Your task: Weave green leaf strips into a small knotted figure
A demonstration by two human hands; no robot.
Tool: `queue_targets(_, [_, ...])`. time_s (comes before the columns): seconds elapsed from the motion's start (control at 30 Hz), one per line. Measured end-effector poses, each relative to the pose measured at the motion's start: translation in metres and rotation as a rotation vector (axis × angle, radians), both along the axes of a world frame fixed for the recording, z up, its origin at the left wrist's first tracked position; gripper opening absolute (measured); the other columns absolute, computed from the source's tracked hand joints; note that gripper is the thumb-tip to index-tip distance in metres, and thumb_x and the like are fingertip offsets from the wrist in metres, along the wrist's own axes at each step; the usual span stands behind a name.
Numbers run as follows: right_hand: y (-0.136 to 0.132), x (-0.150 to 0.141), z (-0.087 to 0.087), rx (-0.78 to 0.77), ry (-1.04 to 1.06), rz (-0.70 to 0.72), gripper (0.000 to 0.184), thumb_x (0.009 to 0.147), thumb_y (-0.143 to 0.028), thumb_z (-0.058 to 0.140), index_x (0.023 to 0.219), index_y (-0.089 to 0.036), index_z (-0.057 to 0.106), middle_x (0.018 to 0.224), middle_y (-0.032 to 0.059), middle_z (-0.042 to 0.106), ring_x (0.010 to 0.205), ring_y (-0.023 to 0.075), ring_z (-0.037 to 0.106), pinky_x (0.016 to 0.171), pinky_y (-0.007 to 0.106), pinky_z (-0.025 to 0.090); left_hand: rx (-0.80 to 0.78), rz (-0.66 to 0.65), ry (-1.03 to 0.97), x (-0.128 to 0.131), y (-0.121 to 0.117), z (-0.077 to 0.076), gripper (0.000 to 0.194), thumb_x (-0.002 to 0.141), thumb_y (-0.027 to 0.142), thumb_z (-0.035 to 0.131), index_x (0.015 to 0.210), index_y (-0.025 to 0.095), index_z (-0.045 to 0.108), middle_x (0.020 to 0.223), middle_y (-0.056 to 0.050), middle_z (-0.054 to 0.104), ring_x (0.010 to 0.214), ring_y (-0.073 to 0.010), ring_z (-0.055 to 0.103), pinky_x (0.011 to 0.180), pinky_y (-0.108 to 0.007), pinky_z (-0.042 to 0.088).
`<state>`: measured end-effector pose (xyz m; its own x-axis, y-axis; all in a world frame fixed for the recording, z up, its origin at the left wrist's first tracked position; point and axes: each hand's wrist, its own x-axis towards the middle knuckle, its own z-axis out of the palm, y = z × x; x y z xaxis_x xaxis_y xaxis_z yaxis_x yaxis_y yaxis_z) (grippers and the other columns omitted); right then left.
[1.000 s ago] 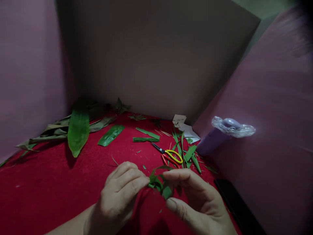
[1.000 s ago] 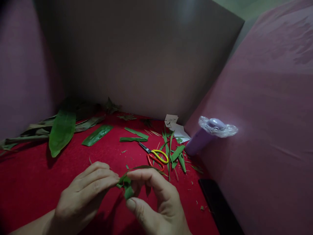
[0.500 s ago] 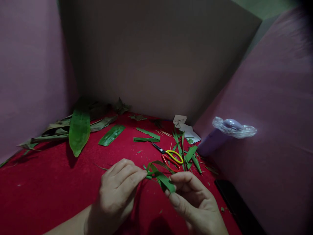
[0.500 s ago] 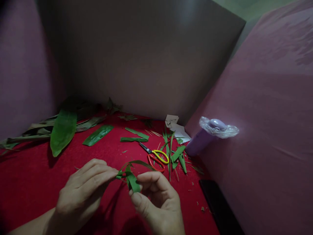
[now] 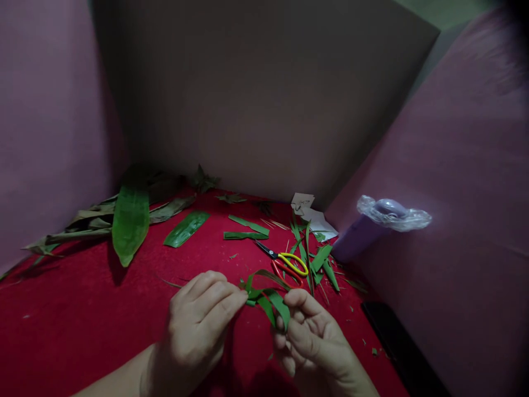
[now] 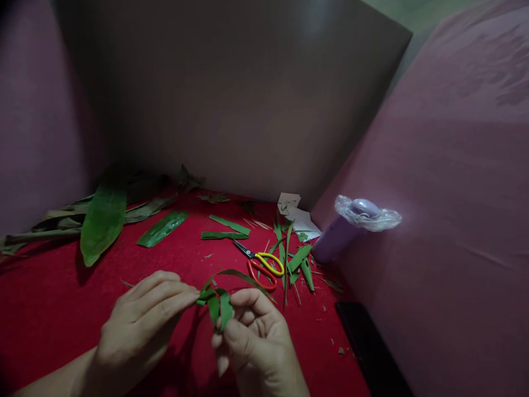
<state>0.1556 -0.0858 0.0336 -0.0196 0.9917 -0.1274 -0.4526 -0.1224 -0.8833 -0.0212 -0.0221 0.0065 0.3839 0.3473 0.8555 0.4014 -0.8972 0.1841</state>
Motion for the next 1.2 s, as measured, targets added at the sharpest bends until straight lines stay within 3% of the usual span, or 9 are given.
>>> queue_targets(0.27, [0.006,-0.008,-0.007,-0.164,0.327,-0.082,0.027,0.061,-0.018,0.079,0.081,-0.018,0.059,0.062,-0.0027,0.057,0.049,0.0049,0.052,0.042,0.012,0.04,-0.104,-0.008,-0.045,0.0,0.001,-0.001,0.027,0.076,-0.005,0.048,0.094,0.013,0.058,0.078,-0.006,0.063,0.073,-0.0167,0.051,0.065,-0.032,0.045])
queue_targets(0.4, [0.008,-0.009,-0.008,-0.11,0.339,-0.134,0.027,0.061,-0.016,0.079,0.081,-0.018,0.061,0.067,-0.0025,0.057,0.054,0.0048,0.053,0.049,0.014,0.043,-0.086,-0.006,-0.027,0.0,0.003,-0.003,0.028,0.075,-0.006,0.048,0.094,0.012,0.058,0.078,-0.007,0.063,0.074,-0.0174,0.051,0.065,-0.033,0.044])
queue_targets(0.63, [0.024,0.001,0.005,0.044,0.031,-0.195,0.024,0.064,-0.018,0.076,0.083,-0.018,0.06,0.067,-0.0037,0.056,0.054,0.0028,0.05,0.048,0.011,0.041,-0.043,-0.002,0.003,0.001,0.004,-0.002,0.027,0.074,-0.006,0.048,0.092,0.011,0.059,0.077,-0.008,0.063,0.075,-0.0189,0.051,0.066,-0.035,0.045])
queue_targets(0.83, [0.028,-0.003,0.02,0.119,-0.089,-0.009,0.022,0.07,-0.023,0.071,0.086,-0.017,0.058,0.071,-0.0025,0.055,0.058,0.0085,0.058,0.044,0.015,0.046,-0.007,-0.001,0.029,0.001,0.004,-0.004,0.025,0.075,-0.005,0.047,0.092,0.01,0.059,0.075,-0.008,0.063,0.073,-0.0191,0.049,0.065,-0.037,0.044])
queue_targets(0.97, [0.028,-0.001,0.024,0.134,-0.199,0.094,0.02,0.073,-0.021,0.069,0.088,-0.019,0.057,0.072,-0.0025,0.056,0.062,0.0106,0.061,0.052,0.021,0.051,-0.031,0.0,0.04,0.001,0.004,-0.004,0.024,0.075,-0.004,0.048,0.092,0.01,0.059,0.074,-0.008,0.062,0.073,-0.0191,0.049,0.064,-0.037,0.044])
queue_targets(1.07, [0.027,0.002,0.029,0.174,-0.395,0.142,0.015,0.073,-0.019,0.068,0.086,-0.02,0.061,0.07,-0.0025,0.059,0.062,0.0098,0.059,0.057,0.021,0.049,-0.035,-0.006,0.046,0.001,0.005,-0.002,0.024,0.076,-0.003,0.048,0.092,0.01,0.059,0.074,-0.008,0.062,0.072,-0.0189,0.05,0.064,-0.037,0.044])
queue_targets(1.2, [0.027,0.004,0.04,0.382,-0.707,0.09,0.009,0.076,-0.016,0.063,0.08,-0.021,0.069,0.076,0.0013,0.062,0.073,0.0121,0.056,0.067,0.025,0.046,-0.022,0.0,0.042,0.001,0.005,0.0,0.022,0.077,-0.002,0.048,0.091,0.01,0.058,0.074,-0.008,0.063,0.071,-0.0189,0.05,0.063,-0.037,0.044])
